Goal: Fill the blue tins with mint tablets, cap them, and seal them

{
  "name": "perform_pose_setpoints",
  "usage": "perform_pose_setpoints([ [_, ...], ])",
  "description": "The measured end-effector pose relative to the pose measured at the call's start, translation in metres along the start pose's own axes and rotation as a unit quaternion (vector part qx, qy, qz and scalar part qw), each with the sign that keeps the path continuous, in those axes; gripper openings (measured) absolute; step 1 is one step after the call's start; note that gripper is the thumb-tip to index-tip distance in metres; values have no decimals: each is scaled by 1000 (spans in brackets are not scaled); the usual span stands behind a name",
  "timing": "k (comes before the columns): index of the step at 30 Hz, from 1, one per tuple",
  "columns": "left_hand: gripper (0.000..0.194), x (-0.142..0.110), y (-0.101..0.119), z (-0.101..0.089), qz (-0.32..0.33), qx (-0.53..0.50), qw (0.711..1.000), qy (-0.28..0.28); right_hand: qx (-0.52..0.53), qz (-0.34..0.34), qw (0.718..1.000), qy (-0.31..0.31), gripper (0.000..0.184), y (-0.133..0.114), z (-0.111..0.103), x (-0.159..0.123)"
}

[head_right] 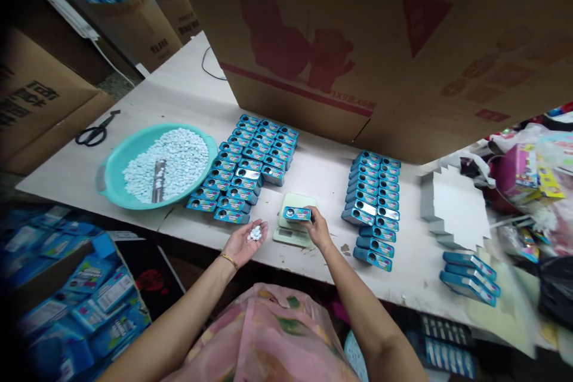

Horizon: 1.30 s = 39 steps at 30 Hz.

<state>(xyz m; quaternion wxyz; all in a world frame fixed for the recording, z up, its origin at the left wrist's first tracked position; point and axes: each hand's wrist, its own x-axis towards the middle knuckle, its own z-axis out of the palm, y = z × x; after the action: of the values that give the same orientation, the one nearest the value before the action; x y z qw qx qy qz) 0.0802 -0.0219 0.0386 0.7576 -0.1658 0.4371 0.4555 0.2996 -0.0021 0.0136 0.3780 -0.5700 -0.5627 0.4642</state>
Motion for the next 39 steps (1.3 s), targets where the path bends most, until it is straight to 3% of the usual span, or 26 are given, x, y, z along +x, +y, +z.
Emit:
perform_pose_setpoints([
  [3,13,-6,-1,-8,-3,-3,1000,18,24,2,1000,-18,33,3,-5,-3],
  [6,13,-11,-3,-18,-3,-4,1000,31,22,-3,999,-46,50,3,-15,-10],
  [9,14,-14,-4,-27,1,-9,999,35,-1,7,999,-42,69,6,-26,-19],
  [12,15,-13,-4,-31,8,-15,999,41,-5,24,999,-26,73,11,-34,-27],
  [27,16,-12,1,-21,21,6,999,34,-11,21,1000,14,62,23,-28,-28],
  [35,16,-10,-2,-13,10,12,1000,26,-33,7,999,12,60,13,-16,-23],
  [39,16,-14,-1,-13,7,12,999,32,-82,-41,996,4,39,3,-10,-12],
])
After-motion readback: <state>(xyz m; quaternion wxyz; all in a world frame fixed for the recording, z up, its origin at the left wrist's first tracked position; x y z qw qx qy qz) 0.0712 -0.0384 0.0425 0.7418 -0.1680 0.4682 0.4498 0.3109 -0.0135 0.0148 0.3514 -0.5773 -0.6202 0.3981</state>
